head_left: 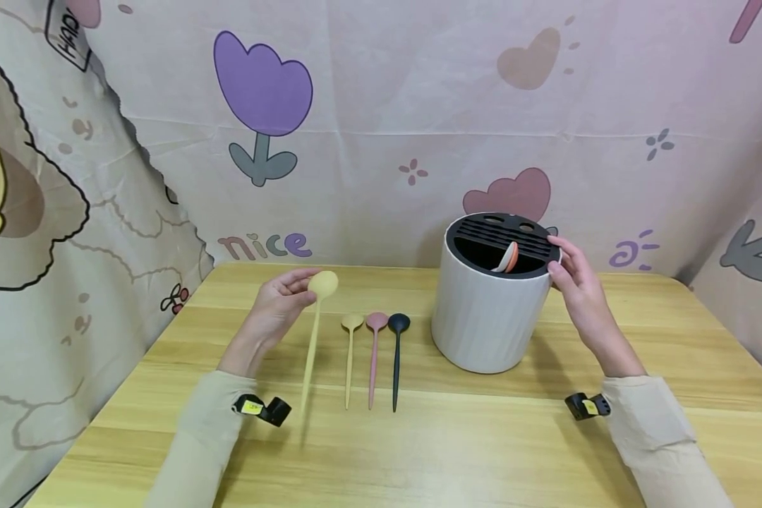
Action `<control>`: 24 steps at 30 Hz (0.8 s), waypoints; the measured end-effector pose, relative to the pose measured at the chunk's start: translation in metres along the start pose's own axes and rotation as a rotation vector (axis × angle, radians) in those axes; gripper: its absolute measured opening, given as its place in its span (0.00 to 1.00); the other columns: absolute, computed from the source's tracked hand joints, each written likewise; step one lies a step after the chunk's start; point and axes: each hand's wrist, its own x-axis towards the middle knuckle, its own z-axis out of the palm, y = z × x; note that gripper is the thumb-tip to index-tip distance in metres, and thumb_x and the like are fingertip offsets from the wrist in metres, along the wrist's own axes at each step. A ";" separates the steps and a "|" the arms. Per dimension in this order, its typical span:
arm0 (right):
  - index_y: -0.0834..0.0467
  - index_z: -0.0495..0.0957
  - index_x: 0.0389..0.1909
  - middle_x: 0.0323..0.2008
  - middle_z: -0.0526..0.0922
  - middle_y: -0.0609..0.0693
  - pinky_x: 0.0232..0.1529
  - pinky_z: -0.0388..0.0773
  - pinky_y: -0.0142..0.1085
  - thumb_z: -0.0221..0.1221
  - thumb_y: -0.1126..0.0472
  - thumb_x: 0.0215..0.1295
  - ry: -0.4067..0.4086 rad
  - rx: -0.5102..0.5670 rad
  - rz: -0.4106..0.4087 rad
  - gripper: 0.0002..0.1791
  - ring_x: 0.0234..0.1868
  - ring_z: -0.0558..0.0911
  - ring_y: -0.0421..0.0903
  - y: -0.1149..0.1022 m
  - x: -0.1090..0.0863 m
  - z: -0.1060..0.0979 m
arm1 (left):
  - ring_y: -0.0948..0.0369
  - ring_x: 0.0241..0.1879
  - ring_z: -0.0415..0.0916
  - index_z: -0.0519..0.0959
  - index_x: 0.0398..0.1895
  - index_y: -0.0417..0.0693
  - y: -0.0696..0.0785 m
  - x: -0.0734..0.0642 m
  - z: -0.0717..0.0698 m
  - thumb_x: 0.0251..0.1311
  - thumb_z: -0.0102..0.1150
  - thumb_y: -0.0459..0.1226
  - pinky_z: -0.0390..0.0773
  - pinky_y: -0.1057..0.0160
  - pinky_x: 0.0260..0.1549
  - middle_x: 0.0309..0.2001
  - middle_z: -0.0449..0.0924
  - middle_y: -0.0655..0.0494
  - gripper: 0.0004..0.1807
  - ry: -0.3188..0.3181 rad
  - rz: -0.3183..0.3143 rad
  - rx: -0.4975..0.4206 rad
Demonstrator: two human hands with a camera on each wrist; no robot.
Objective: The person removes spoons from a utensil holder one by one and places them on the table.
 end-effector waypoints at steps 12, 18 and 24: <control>0.53 0.60 0.71 0.59 0.69 0.44 0.48 0.67 0.24 0.45 0.60 0.75 0.004 0.009 0.020 0.25 0.55 0.70 0.36 0.001 0.000 0.000 | 0.67 0.35 0.79 0.74 0.56 0.35 -0.011 0.000 -0.043 0.57 0.65 0.28 0.76 0.69 0.39 0.35 0.84 0.62 0.22 0.174 -0.254 0.360; 0.54 0.60 0.71 0.57 0.70 0.41 0.48 0.68 0.24 0.45 0.60 0.75 0.008 0.002 0.014 0.25 0.53 0.71 0.36 0.001 0.000 -0.001 | 0.67 0.36 0.77 0.70 0.62 0.33 -0.021 0.001 -0.049 0.58 0.65 0.31 0.75 0.64 0.42 0.37 0.81 0.62 0.28 0.179 -0.315 0.511; 0.53 0.61 0.70 0.55 0.71 0.39 0.48 0.68 0.24 0.45 0.61 0.75 0.007 0.020 0.006 0.24 0.53 0.72 0.37 0.001 0.000 0.000 | 0.65 0.40 0.75 0.70 0.61 0.32 -0.028 0.001 -0.051 0.57 0.66 0.30 0.75 0.67 0.45 0.37 0.79 0.60 0.29 0.121 -0.307 0.546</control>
